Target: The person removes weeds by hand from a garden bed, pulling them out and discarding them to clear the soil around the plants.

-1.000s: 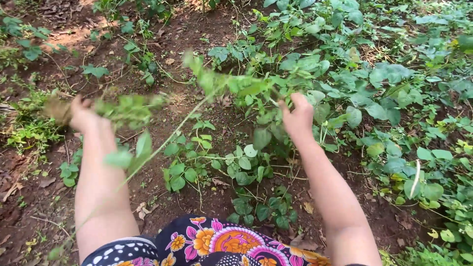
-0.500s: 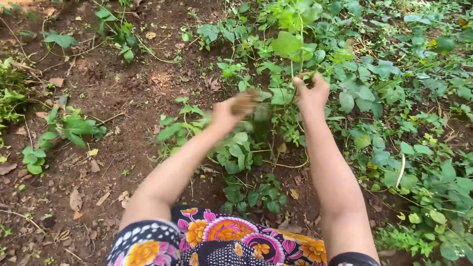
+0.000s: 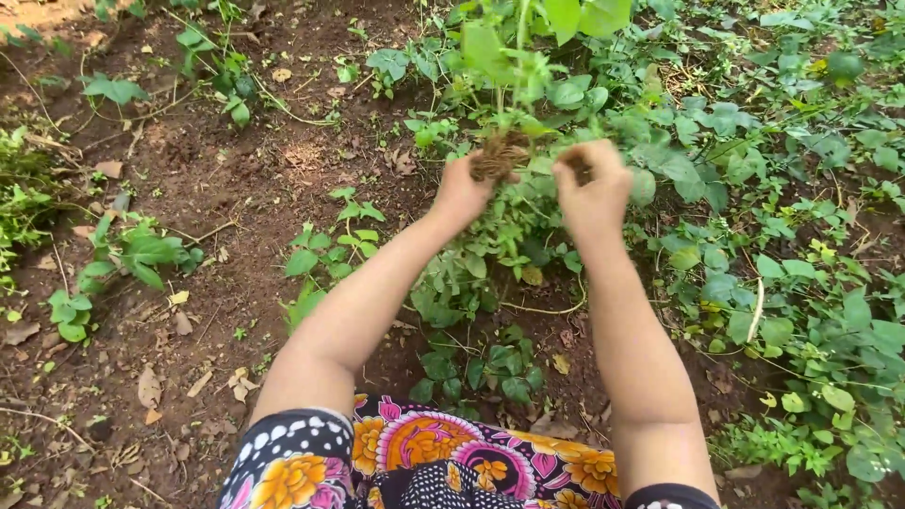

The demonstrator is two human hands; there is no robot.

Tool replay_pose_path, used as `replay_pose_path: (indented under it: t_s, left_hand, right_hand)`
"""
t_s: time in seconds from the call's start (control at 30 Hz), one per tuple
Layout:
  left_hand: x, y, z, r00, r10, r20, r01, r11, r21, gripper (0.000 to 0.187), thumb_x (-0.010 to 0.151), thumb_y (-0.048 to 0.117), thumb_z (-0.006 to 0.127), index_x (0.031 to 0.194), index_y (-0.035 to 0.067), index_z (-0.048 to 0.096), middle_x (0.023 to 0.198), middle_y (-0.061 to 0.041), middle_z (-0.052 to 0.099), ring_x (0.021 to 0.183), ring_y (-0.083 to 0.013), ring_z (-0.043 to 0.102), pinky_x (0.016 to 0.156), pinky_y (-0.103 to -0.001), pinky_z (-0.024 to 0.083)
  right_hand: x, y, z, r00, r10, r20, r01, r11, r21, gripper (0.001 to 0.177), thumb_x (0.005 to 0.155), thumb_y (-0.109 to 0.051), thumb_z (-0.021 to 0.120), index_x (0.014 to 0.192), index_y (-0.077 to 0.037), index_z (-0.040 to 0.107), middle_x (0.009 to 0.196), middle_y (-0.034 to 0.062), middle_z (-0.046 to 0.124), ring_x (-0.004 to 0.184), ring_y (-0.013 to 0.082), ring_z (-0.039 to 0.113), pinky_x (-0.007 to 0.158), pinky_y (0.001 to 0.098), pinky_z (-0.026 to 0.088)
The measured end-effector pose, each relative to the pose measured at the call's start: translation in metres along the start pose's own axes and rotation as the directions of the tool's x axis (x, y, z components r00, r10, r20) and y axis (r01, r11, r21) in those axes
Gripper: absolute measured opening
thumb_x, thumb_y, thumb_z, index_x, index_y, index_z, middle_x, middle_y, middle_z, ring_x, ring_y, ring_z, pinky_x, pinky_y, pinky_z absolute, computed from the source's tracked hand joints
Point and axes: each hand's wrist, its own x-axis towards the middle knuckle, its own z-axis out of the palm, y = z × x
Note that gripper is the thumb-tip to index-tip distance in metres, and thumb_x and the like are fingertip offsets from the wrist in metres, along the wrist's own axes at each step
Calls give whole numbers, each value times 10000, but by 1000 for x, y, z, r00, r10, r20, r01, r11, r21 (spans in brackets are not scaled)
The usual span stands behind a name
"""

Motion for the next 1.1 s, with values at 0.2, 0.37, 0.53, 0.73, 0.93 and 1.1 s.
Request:
replay_pose_path:
  t_s: [0.2, 0.37, 0.53, 0.73, 0.93, 1.1]
  left_hand:
    - [-4, 21, -44, 994, 106, -8, -102, 969, 225, 364, 888, -95, 589, 1225, -8, 694, 1141, -211, 735, 1174, -380, 651, 987, -469, 541]
    - [20, -32, -90, 966, 196, -169, -180, 978, 101, 89, 919, 166, 721, 945, 99, 773, 758, -87, 750, 721, -205, 725, 693, -344, 561]
    - [9, -18, -141, 898, -137, -417, -47, 915, -401, 163, 966, 200, 608, 1085, 89, 607, 723, -8, 607, 583, -81, 576, 524, -222, 513]
    - [10, 4, -233, 802, -154, -577, -61, 940, -336, 461, 990, 325, 643, 1341, 53, 519, 949, -84, 657, 795, -147, 658, 748, -369, 651]
    - [-28, 149, -268, 828, -200, -524, 213, 976, -37, 293, 961, 278, 592, 1224, 150, 577, 1082, 23, 659, 911, -97, 560, 844, -277, 465]
    - [-92, 117, -402, 629, -117, -769, 253, 966, 60, 294, 949, 327, 681, 1199, 186, 614, 1080, 14, 664, 833, -102, 556, 700, -254, 469]
  right_hand:
    - [-17, -43, 39, 932, 51, 358, 38, 971, -237, 448, 997, -273, 742, 1265, 77, 663, 1206, 289, 659, 1223, 443, 607, 1069, 544, 457]
    - [1, 13, 96, 943, -302, 140, 321, 937, -140, 66, 853, 66, 697, 882, 28, 743, 785, 193, 711, 782, 397, 694, 816, 475, 548]
    - [36, 79, 81, 932, -351, 93, 362, 875, -322, 230, 910, 66, 630, 840, -106, 766, 817, 90, 755, 819, 294, 735, 856, 376, 554]
    - [75, 135, 24, 840, -529, 123, 475, 605, -640, 163, 878, -48, 669, 825, -198, 705, 737, 7, 637, 752, 248, 660, 788, 377, 480]
    - [85, 96, -14, 848, -524, 83, 438, 603, -667, 227, 937, 14, 646, 760, -123, 687, 647, -6, 609, 599, 118, 543, 612, 231, 412]
    - [61, 167, -111, 978, 65, -196, -173, 779, -603, 474, 1106, 144, 616, 716, -105, 515, 753, 25, 596, 678, 103, 543, 591, 191, 459]
